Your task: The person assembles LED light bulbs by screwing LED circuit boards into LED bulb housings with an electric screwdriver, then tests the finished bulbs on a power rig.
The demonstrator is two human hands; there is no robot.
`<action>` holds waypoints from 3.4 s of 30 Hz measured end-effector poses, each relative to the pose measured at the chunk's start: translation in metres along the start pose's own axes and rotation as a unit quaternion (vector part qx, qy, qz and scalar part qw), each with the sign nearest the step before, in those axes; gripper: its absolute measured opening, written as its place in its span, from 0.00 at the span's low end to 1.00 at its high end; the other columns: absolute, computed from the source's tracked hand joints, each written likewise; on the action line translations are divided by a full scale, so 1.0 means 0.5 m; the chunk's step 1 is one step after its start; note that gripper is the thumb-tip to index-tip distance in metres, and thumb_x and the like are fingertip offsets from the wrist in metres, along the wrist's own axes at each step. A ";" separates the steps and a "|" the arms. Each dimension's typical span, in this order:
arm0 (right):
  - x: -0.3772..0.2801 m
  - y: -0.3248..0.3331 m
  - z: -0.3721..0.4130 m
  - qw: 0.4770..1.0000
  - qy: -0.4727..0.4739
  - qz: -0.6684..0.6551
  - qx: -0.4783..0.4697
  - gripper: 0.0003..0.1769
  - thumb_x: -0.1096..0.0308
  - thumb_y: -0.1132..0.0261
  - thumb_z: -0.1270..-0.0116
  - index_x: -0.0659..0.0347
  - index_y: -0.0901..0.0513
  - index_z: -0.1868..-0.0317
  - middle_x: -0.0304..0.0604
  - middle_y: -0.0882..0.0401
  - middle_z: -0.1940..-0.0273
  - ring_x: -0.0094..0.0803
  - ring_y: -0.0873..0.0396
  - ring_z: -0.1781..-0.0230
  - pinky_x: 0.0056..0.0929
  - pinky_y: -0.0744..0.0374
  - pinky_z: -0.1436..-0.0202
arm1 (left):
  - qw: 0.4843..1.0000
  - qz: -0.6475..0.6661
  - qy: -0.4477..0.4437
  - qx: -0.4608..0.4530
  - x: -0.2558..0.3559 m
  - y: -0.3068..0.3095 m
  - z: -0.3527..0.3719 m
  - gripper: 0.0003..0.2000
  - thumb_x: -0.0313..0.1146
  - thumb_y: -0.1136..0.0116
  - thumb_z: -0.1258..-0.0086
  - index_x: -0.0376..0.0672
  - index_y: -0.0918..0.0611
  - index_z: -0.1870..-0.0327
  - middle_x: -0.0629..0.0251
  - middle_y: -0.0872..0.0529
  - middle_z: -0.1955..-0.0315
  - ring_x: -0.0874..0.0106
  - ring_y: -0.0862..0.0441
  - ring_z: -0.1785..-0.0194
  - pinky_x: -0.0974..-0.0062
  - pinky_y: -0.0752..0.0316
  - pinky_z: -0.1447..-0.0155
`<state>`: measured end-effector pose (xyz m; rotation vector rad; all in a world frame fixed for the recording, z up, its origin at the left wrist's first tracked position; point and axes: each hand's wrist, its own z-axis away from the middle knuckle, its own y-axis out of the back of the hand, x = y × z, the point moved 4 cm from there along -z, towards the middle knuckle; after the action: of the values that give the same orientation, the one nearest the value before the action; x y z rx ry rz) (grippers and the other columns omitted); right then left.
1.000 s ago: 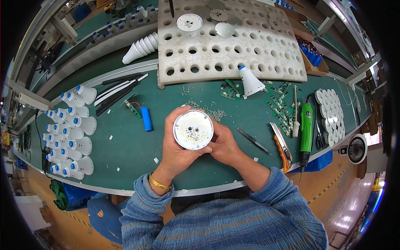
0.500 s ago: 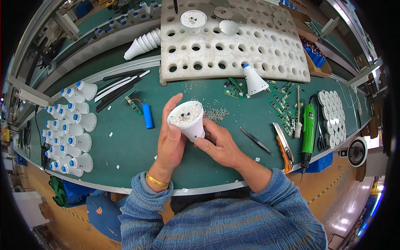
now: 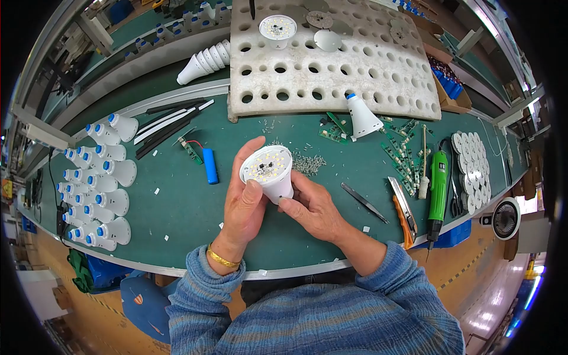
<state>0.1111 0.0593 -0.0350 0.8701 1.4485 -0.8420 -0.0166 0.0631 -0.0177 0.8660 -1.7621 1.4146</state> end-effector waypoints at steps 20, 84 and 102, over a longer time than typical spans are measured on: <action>0.011 -0.006 0.005 1.000 -0.012 -0.023 0.006 0.37 0.60 0.40 0.37 0.71 0.42 0.33 0.57 0.28 0.45 0.38 0.27 0.45 0.32 0.30 0.42 | 1.000 0.004 -0.010 0.001 0.001 0.002 0.002 0.43 0.57 0.42 0.40 0.36 0.45 0.32 0.46 0.29 0.42 0.59 0.29 0.38 0.62 0.37 0.33; -0.013 0.010 0.006 0.989 0.086 0.111 0.051 0.28 0.68 0.26 0.53 0.63 0.26 0.50 0.46 0.20 0.55 0.35 0.21 0.54 0.31 0.25 0.50 | 0.993 -0.029 0.037 -0.106 0.036 -0.015 0.001 0.54 0.35 0.22 0.61 0.40 0.45 0.31 0.49 0.27 0.44 0.63 0.27 0.40 0.67 0.33 0.36; -0.022 0.005 0.005 0.974 0.143 0.168 0.052 0.34 0.70 0.25 0.55 0.66 0.27 0.45 0.52 0.21 0.54 0.43 0.20 0.54 0.35 0.23 0.51 | 0.988 -0.069 -0.002 -0.138 0.039 -0.011 -0.002 0.52 0.29 0.28 0.62 0.40 0.46 0.31 0.50 0.25 0.47 0.64 0.26 0.42 0.69 0.33 0.37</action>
<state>0.1150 0.0581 -0.0243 1.3174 1.4538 -0.5564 -0.0220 0.0618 0.0021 0.8230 -1.8116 1.0503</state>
